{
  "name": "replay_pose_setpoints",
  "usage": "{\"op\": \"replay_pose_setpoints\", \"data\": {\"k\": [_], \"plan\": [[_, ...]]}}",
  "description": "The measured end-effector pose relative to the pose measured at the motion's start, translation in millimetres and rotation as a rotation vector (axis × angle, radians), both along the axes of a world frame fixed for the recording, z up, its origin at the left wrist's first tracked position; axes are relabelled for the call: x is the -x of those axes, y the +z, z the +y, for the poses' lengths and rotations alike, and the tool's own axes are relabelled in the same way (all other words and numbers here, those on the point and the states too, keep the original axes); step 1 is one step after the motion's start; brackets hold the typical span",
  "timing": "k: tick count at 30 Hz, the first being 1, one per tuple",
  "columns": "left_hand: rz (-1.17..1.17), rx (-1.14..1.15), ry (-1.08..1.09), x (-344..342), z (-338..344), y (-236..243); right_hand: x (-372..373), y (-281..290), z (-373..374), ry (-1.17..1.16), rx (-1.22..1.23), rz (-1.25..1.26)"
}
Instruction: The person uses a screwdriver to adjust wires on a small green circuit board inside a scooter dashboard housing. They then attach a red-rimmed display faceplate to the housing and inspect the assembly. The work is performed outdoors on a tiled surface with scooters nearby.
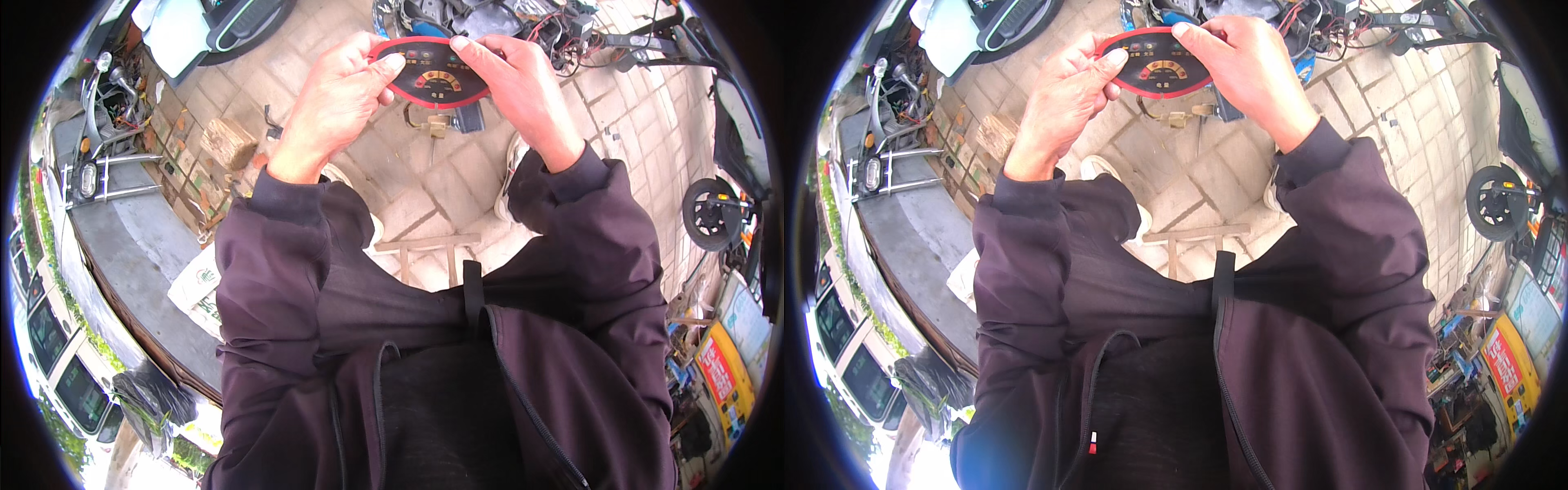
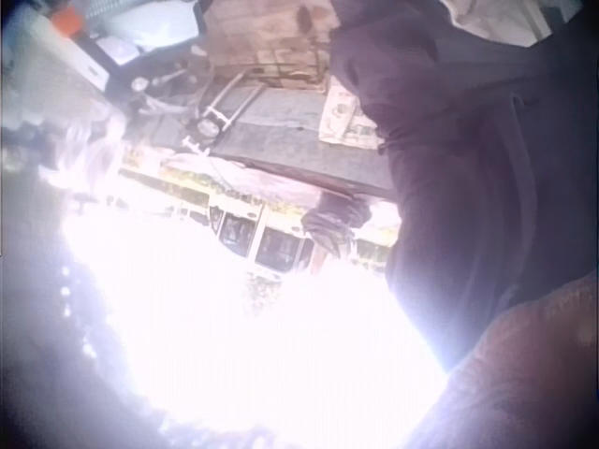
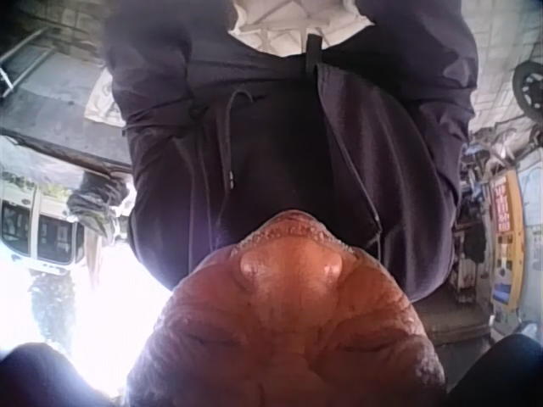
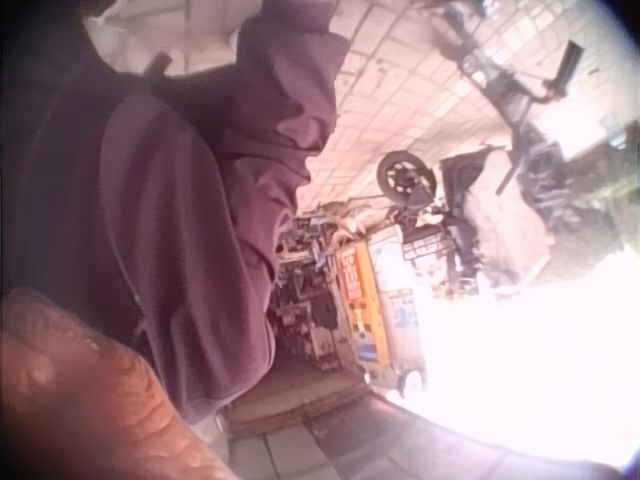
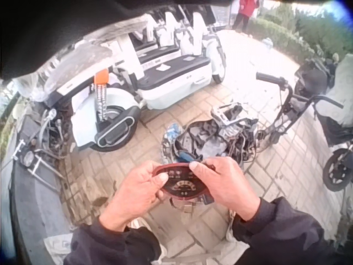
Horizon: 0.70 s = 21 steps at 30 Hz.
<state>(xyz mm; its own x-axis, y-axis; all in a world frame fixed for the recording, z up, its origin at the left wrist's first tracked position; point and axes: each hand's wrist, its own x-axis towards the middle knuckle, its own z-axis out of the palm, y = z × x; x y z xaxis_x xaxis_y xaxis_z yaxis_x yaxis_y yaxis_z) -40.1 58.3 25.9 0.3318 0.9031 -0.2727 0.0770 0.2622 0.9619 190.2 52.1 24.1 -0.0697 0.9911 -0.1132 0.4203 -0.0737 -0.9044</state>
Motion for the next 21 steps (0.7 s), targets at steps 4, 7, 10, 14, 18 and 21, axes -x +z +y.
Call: {"op": "replay_pose_setpoints", "data": {"k": [4,7,10,14,18,21], "plan": [[-0.084,0.032,0.124,5,10,5,-1,9,-2,-0.172,0.238,0.508],[-0.098,0.002,0.222,7,11,6,4,14,-6,-0.182,0.209,0.589],[-0.106,-0.017,0.266,8,10,8,8,16,-6,-0.161,0.195,0.621],[-0.201,0.053,0.285,11,8,15,8,14,-7,-0.168,0.186,0.678],[-0.169,0.029,0.187,5,3,14,7,10,-10,-0.193,0.139,0.685],[-0.172,0.065,0.18,3,1,10,12,5,-12,-0.212,0.07,0.529]]}}
